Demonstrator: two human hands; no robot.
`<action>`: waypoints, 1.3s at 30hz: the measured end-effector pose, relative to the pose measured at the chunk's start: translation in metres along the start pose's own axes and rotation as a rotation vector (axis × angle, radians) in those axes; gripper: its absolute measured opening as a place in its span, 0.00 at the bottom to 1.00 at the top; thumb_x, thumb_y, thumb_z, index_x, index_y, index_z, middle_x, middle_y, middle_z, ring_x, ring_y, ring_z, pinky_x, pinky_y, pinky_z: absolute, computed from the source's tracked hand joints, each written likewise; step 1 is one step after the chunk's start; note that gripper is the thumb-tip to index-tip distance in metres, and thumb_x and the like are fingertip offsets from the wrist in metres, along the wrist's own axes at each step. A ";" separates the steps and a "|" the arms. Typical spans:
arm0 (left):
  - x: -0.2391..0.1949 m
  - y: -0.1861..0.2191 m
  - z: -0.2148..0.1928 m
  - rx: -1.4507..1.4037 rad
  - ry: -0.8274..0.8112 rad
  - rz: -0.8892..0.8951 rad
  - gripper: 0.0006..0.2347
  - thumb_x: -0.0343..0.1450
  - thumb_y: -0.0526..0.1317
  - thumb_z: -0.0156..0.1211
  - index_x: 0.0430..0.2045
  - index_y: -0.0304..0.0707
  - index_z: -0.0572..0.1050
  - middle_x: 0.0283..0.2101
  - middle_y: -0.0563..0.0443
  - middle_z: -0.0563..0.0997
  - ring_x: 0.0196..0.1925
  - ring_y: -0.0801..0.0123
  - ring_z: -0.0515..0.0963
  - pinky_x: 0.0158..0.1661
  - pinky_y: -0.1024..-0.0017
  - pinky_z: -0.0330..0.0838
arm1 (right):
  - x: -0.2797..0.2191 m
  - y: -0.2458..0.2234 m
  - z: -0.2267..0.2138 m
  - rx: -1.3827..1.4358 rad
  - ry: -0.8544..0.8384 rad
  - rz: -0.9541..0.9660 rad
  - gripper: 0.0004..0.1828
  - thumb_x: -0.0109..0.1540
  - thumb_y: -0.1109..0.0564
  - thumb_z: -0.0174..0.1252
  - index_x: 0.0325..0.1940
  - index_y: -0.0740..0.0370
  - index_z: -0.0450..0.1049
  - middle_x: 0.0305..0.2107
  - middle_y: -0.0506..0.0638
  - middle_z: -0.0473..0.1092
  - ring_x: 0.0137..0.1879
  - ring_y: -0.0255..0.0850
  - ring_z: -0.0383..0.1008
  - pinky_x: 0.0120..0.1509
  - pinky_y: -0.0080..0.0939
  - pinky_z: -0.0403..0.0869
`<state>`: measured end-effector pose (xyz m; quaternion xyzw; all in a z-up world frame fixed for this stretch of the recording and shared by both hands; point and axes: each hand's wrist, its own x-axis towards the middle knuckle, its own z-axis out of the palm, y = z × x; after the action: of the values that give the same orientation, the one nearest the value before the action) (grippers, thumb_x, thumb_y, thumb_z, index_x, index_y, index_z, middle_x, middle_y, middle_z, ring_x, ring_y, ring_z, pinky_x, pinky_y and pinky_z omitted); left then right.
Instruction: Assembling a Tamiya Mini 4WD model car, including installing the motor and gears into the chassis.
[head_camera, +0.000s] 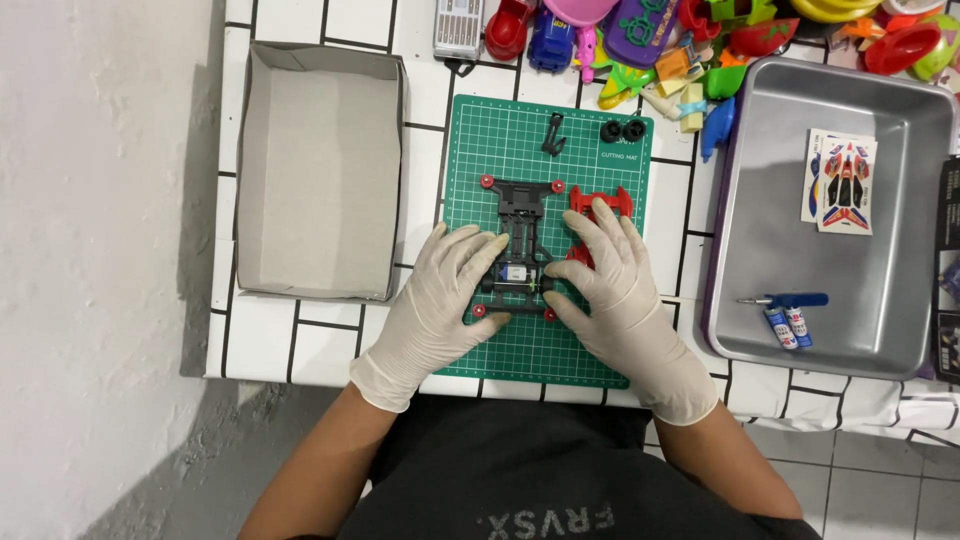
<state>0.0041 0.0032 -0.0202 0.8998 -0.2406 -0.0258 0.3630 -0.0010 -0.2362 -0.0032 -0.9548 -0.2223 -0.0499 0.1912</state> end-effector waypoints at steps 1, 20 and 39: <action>0.000 0.000 0.000 0.000 -0.002 0.000 0.40 0.62 0.49 0.75 0.69 0.46 0.59 0.61 0.44 0.70 0.71 0.53 0.62 0.74 0.46 0.42 | 0.000 0.000 -0.001 0.001 -0.001 0.001 0.13 0.58 0.52 0.70 0.44 0.50 0.77 0.67 0.56 0.62 0.80 0.63 0.52 0.80 0.68 0.49; 0.000 -0.001 0.000 -0.047 0.003 0.006 0.33 0.65 0.49 0.72 0.65 0.45 0.64 0.64 0.46 0.70 0.72 0.54 0.62 0.75 0.47 0.40 | -0.005 0.001 0.002 0.015 0.039 0.008 0.15 0.58 0.52 0.70 0.47 0.49 0.76 0.66 0.55 0.63 0.79 0.61 0.53 0.81 0.66 0.48; -0.001 0.000 -0.002 -0.083 0.009 -0.008 0.33 0.64 0.47 0.73 0.64 0.45 0.65 0.65 0.46 0.70 0.72 0.54 0.62 0.75 0.47 0.40 | -0.004 0.000 0.000 0.024 0.041 0.014 0.15 0.58 0.53 0.70 0.46 0.49 0.76 0.65 0.55 0.64 0.79 0.62 0.54 0.81 0.67 0.48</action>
<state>0.0039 0.0047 -0.0191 0.8851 -0.2339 -0.0331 0.4010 -0.0042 -0.2376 -0.0040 -0.9527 -0.2120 -0.0653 0.2075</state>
